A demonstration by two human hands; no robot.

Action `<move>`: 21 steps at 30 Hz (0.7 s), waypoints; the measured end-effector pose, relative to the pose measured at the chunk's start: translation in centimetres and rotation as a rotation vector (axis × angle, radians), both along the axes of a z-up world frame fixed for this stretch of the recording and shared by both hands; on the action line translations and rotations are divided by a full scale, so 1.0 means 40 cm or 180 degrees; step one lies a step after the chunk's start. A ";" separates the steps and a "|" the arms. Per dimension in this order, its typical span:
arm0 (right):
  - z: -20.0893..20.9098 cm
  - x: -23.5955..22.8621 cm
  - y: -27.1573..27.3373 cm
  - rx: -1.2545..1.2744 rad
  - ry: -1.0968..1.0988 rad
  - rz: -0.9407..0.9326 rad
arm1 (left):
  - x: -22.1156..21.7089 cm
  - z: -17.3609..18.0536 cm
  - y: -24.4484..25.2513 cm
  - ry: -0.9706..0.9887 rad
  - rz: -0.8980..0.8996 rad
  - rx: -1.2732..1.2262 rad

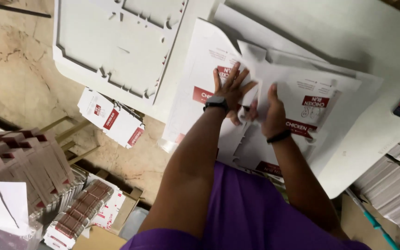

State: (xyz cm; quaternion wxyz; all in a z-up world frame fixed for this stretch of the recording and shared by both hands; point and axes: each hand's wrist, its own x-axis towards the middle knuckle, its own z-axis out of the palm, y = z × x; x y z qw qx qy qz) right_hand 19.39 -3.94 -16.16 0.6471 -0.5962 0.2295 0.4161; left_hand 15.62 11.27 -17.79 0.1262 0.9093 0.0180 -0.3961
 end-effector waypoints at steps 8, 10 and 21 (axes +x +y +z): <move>0.165 -0.067 0.020 0.0112 -0.0062 -0.0201 | -0.002 0.015 -0.014 -0.0513 -0.0015 0.0496; 0.189 -0.043 0.062 0.0207 -0.0553 -0.0070 | 0.027 0.040 0.010 0.0047 0.0006 0.0015; 0.066 -0.066 0.071 -0.0349 -0.1408 0.0097 | -0.067 -0.123 0.259 -0.2601 0.2467 -0.0289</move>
